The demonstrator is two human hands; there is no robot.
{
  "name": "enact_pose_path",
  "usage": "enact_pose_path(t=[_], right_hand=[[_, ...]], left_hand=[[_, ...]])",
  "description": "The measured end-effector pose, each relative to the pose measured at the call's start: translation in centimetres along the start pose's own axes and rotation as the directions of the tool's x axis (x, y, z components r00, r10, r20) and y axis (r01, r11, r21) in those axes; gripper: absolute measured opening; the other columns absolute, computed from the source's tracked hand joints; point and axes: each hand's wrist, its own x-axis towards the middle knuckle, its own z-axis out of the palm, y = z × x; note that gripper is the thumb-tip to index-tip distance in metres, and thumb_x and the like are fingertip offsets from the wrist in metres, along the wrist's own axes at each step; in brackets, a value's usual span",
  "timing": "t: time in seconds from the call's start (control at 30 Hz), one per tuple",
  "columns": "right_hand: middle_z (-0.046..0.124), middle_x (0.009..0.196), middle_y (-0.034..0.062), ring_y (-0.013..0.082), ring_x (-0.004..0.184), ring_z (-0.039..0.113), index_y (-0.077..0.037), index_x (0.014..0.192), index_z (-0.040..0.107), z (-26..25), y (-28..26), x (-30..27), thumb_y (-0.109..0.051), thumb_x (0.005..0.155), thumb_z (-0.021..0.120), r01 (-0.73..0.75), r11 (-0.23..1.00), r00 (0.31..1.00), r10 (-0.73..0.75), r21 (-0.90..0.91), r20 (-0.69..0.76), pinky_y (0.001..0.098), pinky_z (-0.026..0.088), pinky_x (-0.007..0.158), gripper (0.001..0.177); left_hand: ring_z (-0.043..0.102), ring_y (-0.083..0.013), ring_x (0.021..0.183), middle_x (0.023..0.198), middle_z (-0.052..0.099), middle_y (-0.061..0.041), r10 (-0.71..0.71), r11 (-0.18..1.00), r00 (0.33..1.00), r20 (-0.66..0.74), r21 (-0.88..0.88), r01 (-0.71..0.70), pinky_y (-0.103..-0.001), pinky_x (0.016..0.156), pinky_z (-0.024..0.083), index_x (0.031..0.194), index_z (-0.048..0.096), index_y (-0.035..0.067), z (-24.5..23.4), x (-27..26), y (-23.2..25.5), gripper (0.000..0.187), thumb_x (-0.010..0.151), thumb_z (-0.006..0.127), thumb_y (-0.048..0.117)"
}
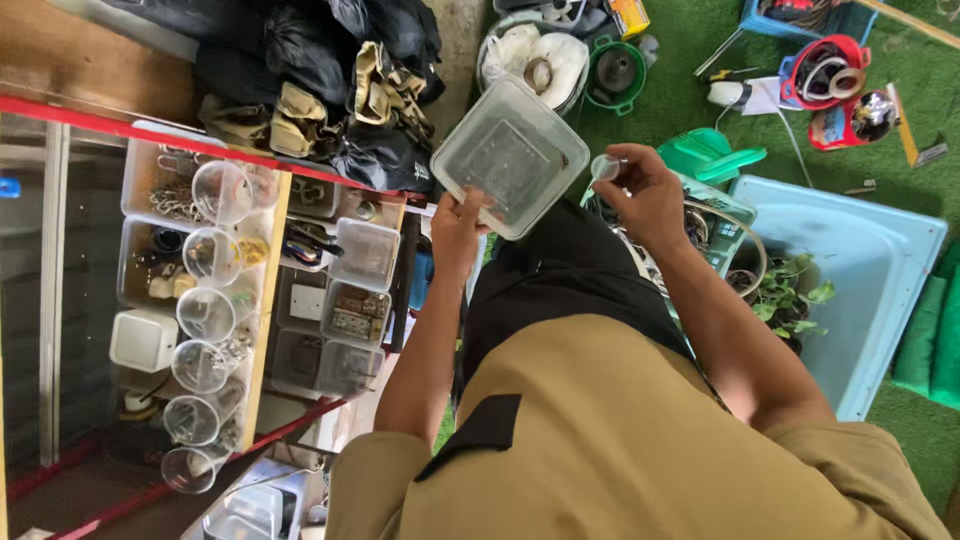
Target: The person picks up and places various hardware components like screws, washers, and small metal parts into a plastic container and other storage bins.
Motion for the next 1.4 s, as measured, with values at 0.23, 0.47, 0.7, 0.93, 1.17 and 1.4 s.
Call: enact_pose_path(t=[0.23,0.47,0.7,0.93,1.17,1.4], right_hand=[[0.07,0.115,0.0025,0.0093,0.102,0.067,-0.002,0.135,0.06,0.0,0.6,5.6,0.001,0.093,0.075,-0.047,0.99,0.997,0.054,0.132,-0.048,0.0257,0.056,0.09,0.045],[0.071,0.111,0.0043,0.0106,0.1,0.068,-0.003,0.136,0.06,-1.8,1.9,16.0,0.001,0.092,0.077,-0.07,0.995,0.995,0.075,0.071,-0.064,0.0263,0.056,0.089,0.047],[0.071,0.116,0.0038,0.01,0.102,0.068,-0.007,0.135,0.063,-7.3,6.2,32.0,0.0,0.093,0.077,-0.056,0.983,0.997,0.064,0.175,-0.039,0.0253,0.056,0.091,0.045],[0.069,0.1,0.0007,0.0063,0.086,0.06,-0.009,0.141,0.064,-15.5,4.7,44.5,-0.005,0.097,0.069,-0.12,0.983,0.991,0.11,0.138,0.078,0.0221,0.05,0.077,0.044],[0.071,0.111,-0.0001,0.0054,0.092,0.064,-0.003,0.12,0.068,-17.4,6.3,50.3,-0.008,0.1,0.069,-0.163,0.951,0.986,0.152,0.262,0.064,0.0233,0.055,0.084,0.021],[0.072,0.101,0.0035,0.0064,0.088,0.065,-0.001,0.112,0.071,-15.8,11.9,56.5,-0.007,0.097,0.075,-0.25,0.946,0.968,0.251,0.205,0.021,0.0231,0.054,0.081,0.016]], left_hand=[[0.075,-0.0264,0.084,0.099,0.072,-0.017,0.048,0.999,0.999,0.01,0.014,-0.048,-0.037,0.073,0.065,0.12,0.055,-0.004,0.8,3.5,1.8,0.049,0.095,0.075,0.034],[0.075,-0.0266,0.084,0.103,0.07,-0.017,-0.026,1.0,0.999,-0.044,0.004,0.026,-0.041,0.076,0.067,0.116,0.055,-0.004,2.9,12.6,2.9,0.048,0.097,0.071,0.037],[0.075,-0.0239,0.085,0.104,0.073,-0.013,-0.144,0.974,0.975,-0.167,0.148,0.169,-0.038,0.073,0.065,0.119,0.058,0.002,12.2,26.0,4.7,0.041,0.098,0.062,0.038],[0.074,-0.0224,0.085,0.105,0.071,-0.013,-0.106,0.985,0.987,-0.118,0.121,0.12,-0.037,0.072,0.065,0.116,0.059,-0.001,20.7,33.9,8.0,0.039,0.102,0.062,0.036],[0.075,-0.0205,0.085,0.105,0.072,-0.012,-0.124,0.979,0.984,-0.125,0.146,0.141,-0.033,0.07,0.063,0.118,0.059,0.002,23.9,39.0,11.7,0.042,0.102,0.06,0.041],[0.076,-0.0233,0.085,0.105,0.072,-0.014,-0.199,0.952,0.977,-0.079,0.222,0.212,-0.035,0.071,0.063,0.116,0.059,0.001,22.7,49.1,10.9,0.047,0.099,0.064,0.044]])
